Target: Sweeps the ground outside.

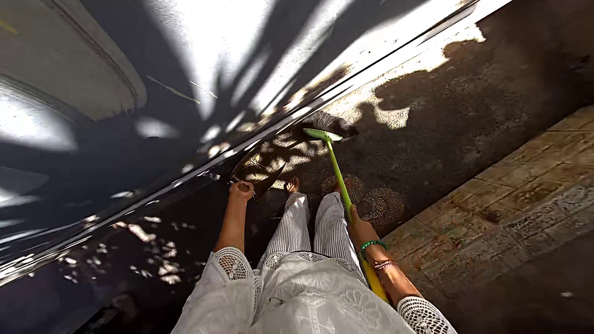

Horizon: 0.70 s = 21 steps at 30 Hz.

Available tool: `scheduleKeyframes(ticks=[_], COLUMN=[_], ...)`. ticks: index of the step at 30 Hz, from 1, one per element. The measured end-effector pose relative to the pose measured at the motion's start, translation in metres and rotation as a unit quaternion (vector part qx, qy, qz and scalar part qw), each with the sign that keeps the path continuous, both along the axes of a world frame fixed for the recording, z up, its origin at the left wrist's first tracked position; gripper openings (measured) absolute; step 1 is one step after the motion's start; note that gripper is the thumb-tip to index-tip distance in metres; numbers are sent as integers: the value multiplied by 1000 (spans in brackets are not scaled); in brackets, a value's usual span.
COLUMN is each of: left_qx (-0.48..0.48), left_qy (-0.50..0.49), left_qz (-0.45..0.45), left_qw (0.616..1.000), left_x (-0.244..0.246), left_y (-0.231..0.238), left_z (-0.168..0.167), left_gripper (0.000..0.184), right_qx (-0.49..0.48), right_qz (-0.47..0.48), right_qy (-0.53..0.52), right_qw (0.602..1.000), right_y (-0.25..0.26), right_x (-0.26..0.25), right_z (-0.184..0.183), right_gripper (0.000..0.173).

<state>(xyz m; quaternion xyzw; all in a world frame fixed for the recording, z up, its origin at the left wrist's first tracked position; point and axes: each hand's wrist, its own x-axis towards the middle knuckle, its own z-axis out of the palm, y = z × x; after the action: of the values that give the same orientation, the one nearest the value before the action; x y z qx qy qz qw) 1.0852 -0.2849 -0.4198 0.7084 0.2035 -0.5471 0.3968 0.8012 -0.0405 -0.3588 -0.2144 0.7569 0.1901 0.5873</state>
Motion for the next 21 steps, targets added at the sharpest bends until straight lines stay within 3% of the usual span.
scheduleKeyframes(ticks=[3, 6, 12, 14, 18, 21], left_qx=[9, 15, 19, 17, 27, 26], left_qy=[-12, -17, 0, -3, 7, 13], left_qz=[-48, -69, -52, -52, -41, -34], left_qw=[999, 997, 998, 999, 999, 999], left_x=[-6, -10, 11, 13, 9, 6], left_y=[-17, -22, -20, -23, -32, -32], left_z=[-5, -4, -12, -13, -13, -18], left_gripper=[11, 12, 10, 9, 14, 19], right_qx=[12, -40, -116, -101, -65, -36], right_qz=[15, -20, -168, -243, -428, -425], right_qy=[-51, -78, 3, 29, -5, -79], right_qw=[999, 996, 979, 964, 902, 901], right_y=[14, 41, 121, 134, 114, 79], right_x=[32, 31, 33, 29, 26, 50], right_z=[14, 47, 121, 119, 70, 29], right_gripper=[74, 70, 64, 72, 78, 76])
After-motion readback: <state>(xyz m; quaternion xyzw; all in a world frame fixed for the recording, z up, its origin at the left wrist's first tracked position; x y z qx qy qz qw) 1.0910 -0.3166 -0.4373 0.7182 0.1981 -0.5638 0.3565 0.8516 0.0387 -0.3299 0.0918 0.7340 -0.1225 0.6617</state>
